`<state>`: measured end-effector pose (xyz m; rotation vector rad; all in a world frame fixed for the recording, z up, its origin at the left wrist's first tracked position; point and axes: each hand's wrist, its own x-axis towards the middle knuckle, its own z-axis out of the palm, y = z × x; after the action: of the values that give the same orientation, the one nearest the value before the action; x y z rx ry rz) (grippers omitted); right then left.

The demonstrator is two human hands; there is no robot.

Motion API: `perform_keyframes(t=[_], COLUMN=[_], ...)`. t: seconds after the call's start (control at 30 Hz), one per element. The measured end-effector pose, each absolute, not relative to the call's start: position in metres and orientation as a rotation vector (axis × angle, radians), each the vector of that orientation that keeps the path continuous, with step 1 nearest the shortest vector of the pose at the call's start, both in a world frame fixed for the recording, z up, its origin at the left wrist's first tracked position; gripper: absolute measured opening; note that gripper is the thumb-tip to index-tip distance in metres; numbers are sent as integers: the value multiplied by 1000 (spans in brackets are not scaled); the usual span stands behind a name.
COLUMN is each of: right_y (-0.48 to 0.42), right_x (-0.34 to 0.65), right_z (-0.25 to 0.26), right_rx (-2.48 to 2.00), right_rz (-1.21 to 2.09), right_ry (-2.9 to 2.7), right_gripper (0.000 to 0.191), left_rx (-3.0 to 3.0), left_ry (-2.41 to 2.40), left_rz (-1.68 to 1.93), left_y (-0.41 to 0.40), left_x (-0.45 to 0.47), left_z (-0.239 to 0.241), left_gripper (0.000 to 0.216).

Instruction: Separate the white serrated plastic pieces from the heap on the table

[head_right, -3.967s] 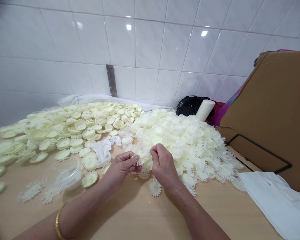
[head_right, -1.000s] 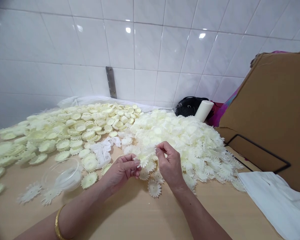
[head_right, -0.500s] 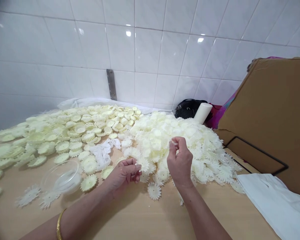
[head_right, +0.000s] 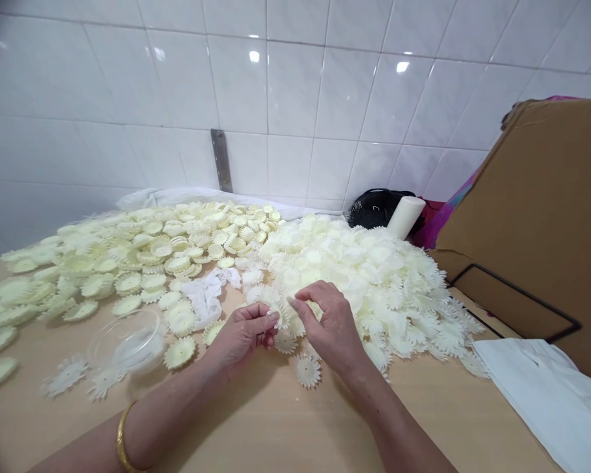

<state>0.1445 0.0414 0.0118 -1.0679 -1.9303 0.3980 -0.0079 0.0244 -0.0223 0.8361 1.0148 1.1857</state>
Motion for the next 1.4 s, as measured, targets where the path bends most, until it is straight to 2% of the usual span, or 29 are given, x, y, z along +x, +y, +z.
perform_keyframes(t=[0.27, 0.4, 0.5, 0.7, 0.8, 0.9, 1.0, 1.13, 1.23, 1.4], right_y=[39, 37, 37, 48, 55, 62, 66, 59, 49, 43], right_x=[141, 142, 141, 139, 143, 154, 167, 165, 156, 148], right_z=[17, 18, 14, -3, -5, -2, 4, 13, 18, 19], right_rx=[-1003, -986, -1011, -1113, -1178, -1328, -1384, -1211, -1107, -1005], right_rz=[1023, 1029, 818, -153, -371, -447, -275, 351, 696, 1047], right_ry=[-1950, -1975, -2071, -2040, -2020, -1908, -1734, -1751, -1725, -1716], right_gripper=[14, 18, 18, 16, 18, 18, 16, 17, 19, 19], left_rx=[738, 672, 650, 684, 681, 690, 754, 833, 840, 770], left_ry=[879, 862, 855, 878, 901, 908, 935, 976, 1000, 944], left_rz=[1152, 1131, 1130, 1086, 1097, 1137, 1168, 1152, 1157, 1148], left_y=[22, 21, 21, 23, 23, 23, 23, 23, 22, 18], left_x=[-6, -4, -5, -6, -5, -6, -9, -8, -5, -1], left_z=[-18, -15, -16, -18, -15, -14, -16, -18, -15, -10], left_gripper=[28, 28, 29, 33, 33, 32, 30, 25, 19, 27])
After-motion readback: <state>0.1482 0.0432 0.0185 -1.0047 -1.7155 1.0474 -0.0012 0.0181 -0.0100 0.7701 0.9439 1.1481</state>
